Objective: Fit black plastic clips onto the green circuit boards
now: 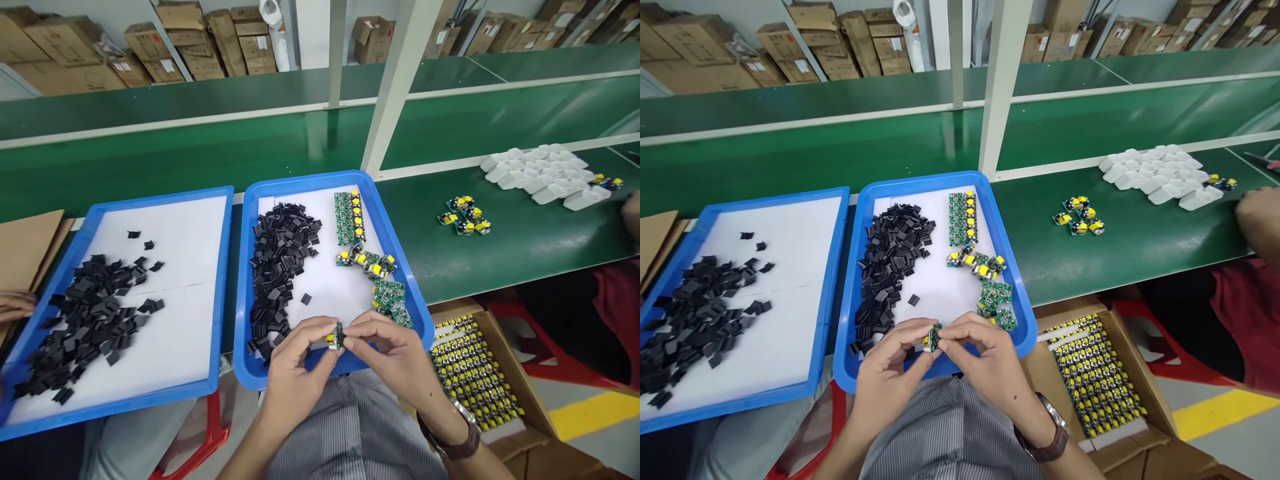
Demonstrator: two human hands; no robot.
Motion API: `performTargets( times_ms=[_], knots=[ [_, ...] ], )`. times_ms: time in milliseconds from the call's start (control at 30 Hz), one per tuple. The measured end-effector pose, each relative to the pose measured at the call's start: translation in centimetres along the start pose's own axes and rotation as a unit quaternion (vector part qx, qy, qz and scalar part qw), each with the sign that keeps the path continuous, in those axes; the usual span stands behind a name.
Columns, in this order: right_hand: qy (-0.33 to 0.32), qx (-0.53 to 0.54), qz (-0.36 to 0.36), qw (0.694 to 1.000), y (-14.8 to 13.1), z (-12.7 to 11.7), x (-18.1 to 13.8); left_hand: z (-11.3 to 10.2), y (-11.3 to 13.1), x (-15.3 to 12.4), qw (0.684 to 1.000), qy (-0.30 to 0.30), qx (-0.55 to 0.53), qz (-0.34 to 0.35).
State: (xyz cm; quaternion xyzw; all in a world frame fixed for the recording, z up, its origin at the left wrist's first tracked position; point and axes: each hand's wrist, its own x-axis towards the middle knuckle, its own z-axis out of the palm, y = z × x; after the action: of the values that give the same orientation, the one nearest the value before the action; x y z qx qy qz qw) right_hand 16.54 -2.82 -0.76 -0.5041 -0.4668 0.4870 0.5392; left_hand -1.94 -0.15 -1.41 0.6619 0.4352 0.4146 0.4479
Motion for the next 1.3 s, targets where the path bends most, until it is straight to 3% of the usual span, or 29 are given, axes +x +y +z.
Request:
performTargets(
  times_ms=[167, 367, 533, 800, 1033, 1300],
  knots=[
    [-0.012, -0.039, -0.019, 0.999, -0.40, -0.12, 0.35, -0.05, -0.11, 0.00, 0.999, -0.039, -0.008, -0.011],
    [-0.008, -0.069, 0.010, 0.998, -0.34, -0.15, 0.54, -0.02, 0.08, 0.17, 0.997, -0.029, 0.020, 0.074],
    [0.033, -0.126, -0.044, 0.990, -0.85, 0.30, 0.01, 0.30, 0.02, 0.27, 0.994, -0.015, 0.047, 0.096],
    [0.027, -0.050, 0.024, 0.998, -0.43, 0.18, 0.08, 0.33, -0.37, 0.49, 0.983, -0.009, 0.039, 0.178],
    [-0.025, 0.055, 0.108, 0.992, -0.14, -0.17, 0.38, 0.35, -0.39, 0.17, 0.993, -0.018, -0.006, 0.118],
    [-0.038, -0.054, 0.042, 0.997, -0.81, -0.46, 0.36, 0.21, -0.21, 0.29, 0.992, -0.034, -0.005, 0.122]
  ],
)
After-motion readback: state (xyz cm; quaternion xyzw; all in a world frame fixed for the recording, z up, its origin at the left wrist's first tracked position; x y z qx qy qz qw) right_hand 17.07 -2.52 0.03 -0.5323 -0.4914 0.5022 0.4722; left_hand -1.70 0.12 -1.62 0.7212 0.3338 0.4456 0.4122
